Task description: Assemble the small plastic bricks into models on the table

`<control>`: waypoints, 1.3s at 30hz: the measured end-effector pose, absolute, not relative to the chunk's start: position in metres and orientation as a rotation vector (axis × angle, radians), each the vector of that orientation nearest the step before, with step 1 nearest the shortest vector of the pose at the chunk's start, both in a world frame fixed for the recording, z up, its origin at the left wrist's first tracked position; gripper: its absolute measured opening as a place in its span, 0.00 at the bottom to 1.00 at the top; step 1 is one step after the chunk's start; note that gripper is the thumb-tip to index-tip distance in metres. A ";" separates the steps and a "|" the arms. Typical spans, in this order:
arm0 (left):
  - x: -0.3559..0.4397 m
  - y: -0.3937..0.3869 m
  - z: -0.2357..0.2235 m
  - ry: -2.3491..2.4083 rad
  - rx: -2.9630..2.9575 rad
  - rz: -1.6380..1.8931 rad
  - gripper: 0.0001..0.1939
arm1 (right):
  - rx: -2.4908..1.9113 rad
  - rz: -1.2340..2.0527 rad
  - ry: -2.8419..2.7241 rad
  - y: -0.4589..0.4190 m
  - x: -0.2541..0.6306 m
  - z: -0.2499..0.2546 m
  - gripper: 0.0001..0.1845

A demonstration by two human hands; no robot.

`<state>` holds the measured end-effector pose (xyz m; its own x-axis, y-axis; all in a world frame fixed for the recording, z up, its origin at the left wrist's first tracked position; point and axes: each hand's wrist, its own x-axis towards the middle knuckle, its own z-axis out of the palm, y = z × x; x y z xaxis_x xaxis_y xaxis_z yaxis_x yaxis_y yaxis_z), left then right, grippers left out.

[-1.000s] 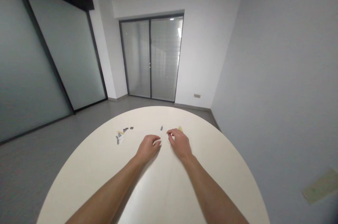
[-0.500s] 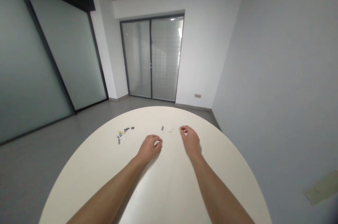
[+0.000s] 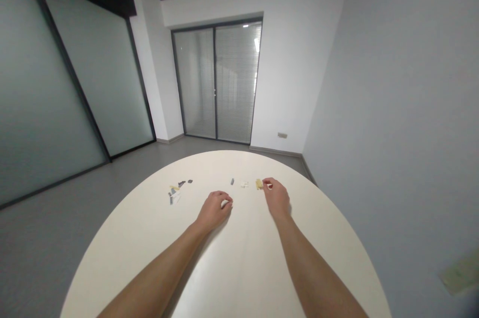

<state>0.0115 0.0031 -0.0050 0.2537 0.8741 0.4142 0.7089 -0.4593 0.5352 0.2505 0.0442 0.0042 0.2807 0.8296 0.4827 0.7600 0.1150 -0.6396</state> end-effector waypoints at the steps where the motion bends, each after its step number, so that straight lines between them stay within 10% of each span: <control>1: 0.012 0.003 -0.005 1.477 2.288 1.001 0.10 | -1.660 0.105 -1.480 0.044 0.251 0.004 0.09; 39: 0.011 0.003 -0.005 1.482 2.307 0.982 0.10 | -1.838 0.213 -1.607 0.046 0.252 0.002 0.16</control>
<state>0.0113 0.0026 -0.0045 0.2643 0.8721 0.4118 0.7190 -0.4628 0.5186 0.2517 0.0458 0.0016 0.2256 0.9261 0.3024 0.8152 -0.0095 -0.5791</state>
